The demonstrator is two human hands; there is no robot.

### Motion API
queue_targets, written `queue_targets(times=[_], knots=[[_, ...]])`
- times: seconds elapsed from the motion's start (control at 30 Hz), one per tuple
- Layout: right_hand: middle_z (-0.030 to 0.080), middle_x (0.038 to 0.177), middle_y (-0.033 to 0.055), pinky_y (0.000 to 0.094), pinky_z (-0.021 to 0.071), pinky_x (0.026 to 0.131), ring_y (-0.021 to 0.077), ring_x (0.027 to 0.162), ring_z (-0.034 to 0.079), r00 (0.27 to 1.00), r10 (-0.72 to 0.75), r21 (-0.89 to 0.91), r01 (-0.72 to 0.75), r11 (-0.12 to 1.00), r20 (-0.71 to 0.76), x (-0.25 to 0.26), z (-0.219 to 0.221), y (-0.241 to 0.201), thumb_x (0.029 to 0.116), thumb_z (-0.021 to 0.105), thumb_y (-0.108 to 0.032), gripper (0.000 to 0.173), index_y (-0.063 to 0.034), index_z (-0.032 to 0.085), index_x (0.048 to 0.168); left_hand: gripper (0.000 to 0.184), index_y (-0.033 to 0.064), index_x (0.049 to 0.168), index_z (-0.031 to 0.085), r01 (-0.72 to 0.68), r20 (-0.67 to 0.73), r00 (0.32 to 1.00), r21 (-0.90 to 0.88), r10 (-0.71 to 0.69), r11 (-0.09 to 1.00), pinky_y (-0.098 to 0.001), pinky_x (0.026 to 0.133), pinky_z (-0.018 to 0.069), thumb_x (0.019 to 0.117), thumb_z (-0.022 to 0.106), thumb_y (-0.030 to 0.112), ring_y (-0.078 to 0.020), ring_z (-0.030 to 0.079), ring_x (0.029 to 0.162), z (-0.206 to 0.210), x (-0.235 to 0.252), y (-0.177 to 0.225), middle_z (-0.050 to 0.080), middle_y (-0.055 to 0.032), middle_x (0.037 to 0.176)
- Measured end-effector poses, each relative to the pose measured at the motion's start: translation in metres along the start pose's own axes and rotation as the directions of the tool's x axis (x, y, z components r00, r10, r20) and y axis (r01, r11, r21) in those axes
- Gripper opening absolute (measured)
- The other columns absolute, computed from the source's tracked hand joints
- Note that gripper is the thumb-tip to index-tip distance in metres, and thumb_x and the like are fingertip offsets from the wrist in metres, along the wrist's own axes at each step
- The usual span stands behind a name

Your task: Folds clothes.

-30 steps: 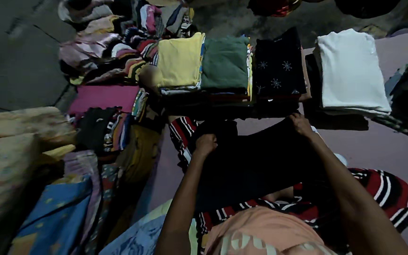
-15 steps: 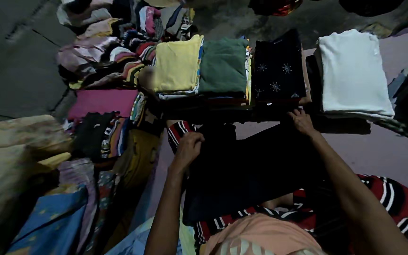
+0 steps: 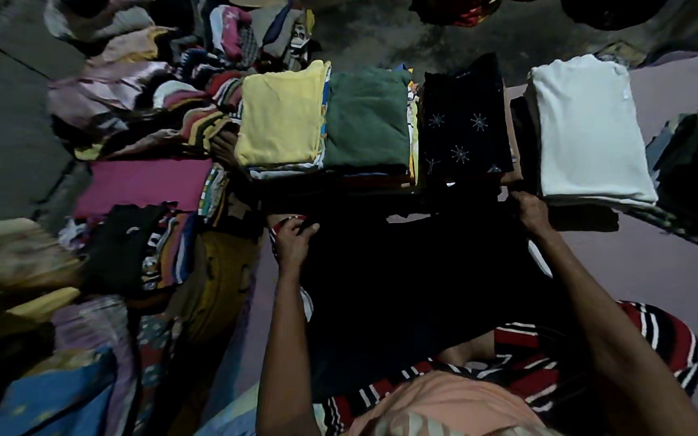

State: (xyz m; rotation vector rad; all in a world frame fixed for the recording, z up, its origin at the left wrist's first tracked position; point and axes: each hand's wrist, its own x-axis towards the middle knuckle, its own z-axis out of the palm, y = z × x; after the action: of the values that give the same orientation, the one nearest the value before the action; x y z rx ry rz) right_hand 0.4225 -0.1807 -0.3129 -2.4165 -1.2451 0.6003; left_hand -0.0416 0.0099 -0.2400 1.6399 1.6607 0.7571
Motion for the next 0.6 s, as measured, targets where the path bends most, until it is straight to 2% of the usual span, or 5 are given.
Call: queue_targets(times=[0.1,0.2,0.3,0.37,0.6], knots=[[0.067,0.112,0.0329,0.0676,0.0462,0.096,0.0515,0.110,0.063,0.975,-0.112,0.157,0.144,0.977,-0.192,-0.035,-0.015,0.024,0.0896,0.068,0.003,0.020,0.0103,0.069,0.108,0.021,0.0071,0.095,0.061,-0.279,-0.026,0.958,-0.333,0.286,0.901,-0.0213,0.074,0.0578,0.0806,0.072,-0.004,0.0006,0.066,0.079,-0.024,-0.052,-0.001,0.068,0.0074,0.086],[0.065,0.112,0.0358,0.0635,0.0449,0.100,0.0515,0.112,0.060,0.983,-0.107,0.196,0.136,0.971,-0.151,-0.072,-0.024,0.055,0.0908,0.070,0.000,0.019,0.0130,0.069,0.104,0.024,0.0253,0.086,0.064,-0.324,0.106,0.905,-0.454,0.412,0.830,-0.0160,0.073,0.0564,0.0745,0.080,0.011,0.0056,0.065,0.081,-0.053,-0.114,-0.014,0.069,0.0190,0.088],[0.061,0.120,0.0385,0.0664,0.0420,0.103,0.0552,0.119,0.055,0.998,-0.017,0.087,0.012,0.996,0.065,-0.096,-0.021,0.068,0.0900,0.070,0.000,0.022,0.0124,0.069,0.108,0.025,0.0069,0.091,0.062,-0.167,0.328,0.919,-0.180,0.220,0.969,-0.0190,0.074,0.0537,0.0699,0.075,0.007,0.0010,0.062,0.081,-0.071,-0.163,-0.031,0.064,0.0069,0.088],[0.059,0.125,0.0373,0.0659,0.0427,0.103,0.0544,0.123,0.054,0.979,0.056,-0.029,-0.052,0.998,0.197,-0.101,-0.014,0.067,0.0918,0.068,0.000,0.024,0.0100,0.069,0.114,0.045,-0.0082,0.115,0.060,-0.055,0.416,0.908,-0.010,0.054,0.998,-0.0352,0.084,0.0538,0.0758,0.077,0.004,-0.0145,0.064,0.091,-0.068,-0.179,-0.041,0.068,-0.0115,0.100],[0.058,0.132,0.0346,0.0643,0.0446,0.103,0.0508,0.126,0.055,0.961,0.172,-0.113,-0.150,0.982,0.218,-0.100,-0.001,0.060,0.0973,0.063,-0.004,0.027,0.0055,0.067,0.122,0.052,0.0037,0.141,0.058,-0.059,0.219,0.976,0.287,-0.006,0.956,-0.0582,0.089,0.0522,0.0943,0.074,0.020,-0.0376,0.070,0.096,-0.041,-0.191,-0.022,0.072,-0.0221,0.108]])
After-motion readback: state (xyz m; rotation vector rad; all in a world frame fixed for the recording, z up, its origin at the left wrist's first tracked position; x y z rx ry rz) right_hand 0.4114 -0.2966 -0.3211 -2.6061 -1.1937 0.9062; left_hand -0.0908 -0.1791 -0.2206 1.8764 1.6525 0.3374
